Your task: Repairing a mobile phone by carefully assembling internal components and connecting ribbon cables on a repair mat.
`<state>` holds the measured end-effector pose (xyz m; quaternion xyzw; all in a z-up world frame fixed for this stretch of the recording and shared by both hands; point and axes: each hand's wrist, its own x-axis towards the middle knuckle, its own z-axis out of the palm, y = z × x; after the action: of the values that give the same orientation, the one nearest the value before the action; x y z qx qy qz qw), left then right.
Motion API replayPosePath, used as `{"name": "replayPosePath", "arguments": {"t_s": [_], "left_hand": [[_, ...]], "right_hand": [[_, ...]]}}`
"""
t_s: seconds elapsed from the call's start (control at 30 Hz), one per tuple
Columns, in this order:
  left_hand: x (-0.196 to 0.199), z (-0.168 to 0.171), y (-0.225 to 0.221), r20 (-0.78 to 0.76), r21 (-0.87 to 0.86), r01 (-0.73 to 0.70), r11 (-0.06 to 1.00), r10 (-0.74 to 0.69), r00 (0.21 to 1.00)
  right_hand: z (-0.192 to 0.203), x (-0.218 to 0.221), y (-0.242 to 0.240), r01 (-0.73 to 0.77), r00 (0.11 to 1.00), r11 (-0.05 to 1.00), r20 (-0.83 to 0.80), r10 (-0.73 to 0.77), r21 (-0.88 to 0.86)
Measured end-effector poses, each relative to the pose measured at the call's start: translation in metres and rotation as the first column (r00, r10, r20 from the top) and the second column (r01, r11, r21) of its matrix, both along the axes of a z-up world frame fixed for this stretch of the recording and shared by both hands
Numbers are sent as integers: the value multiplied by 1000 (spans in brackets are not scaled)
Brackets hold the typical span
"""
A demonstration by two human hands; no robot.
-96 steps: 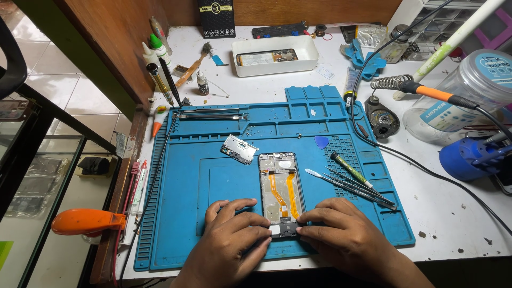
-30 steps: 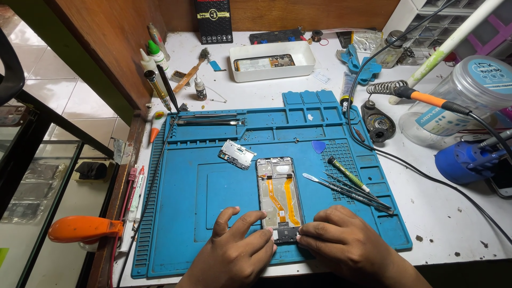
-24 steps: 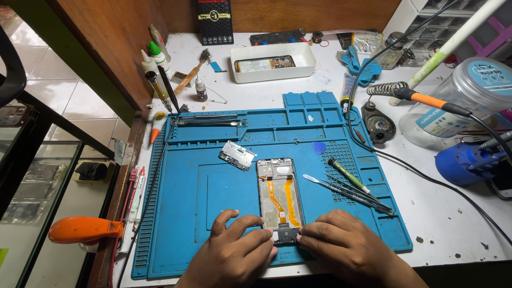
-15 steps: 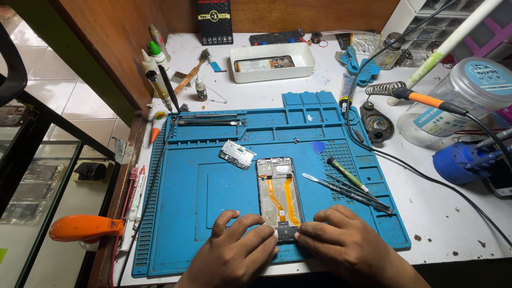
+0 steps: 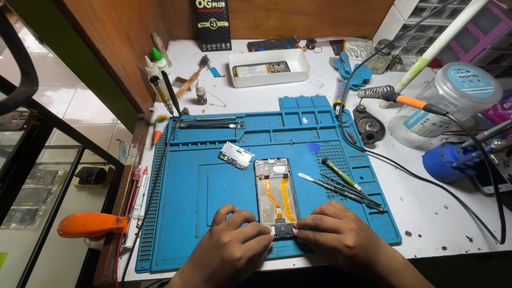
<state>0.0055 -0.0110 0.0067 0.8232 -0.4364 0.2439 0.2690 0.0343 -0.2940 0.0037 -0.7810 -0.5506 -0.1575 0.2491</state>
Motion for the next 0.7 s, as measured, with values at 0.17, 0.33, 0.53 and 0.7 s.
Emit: {"name": "replayPosePath", "arguments": {"t_s": [0.17, 0.33, 0.53, 0.7], "left_hand": [[0, -3, 3, -68, -2, 15, 1000, -15, 998], [-5, -2, 2, -60, 8, -4, 1000, 5, 998], [-4, 0, 1, 14, 90, -30, 995, 28, 999], [-4, 0, 5, -169, 36, 37, 999, -30, 985]], "right_hand": [[5, -5, 0, 74, 997, 996, -25, -72, 59], [3, -8, 1, 59, 998, 998, 38, -58, -17], [7, -6, 1, 24, 995, 998, 100, -18, -65], [5, -9, 0, 61, 997, 998, 52, -62, 17]]}}
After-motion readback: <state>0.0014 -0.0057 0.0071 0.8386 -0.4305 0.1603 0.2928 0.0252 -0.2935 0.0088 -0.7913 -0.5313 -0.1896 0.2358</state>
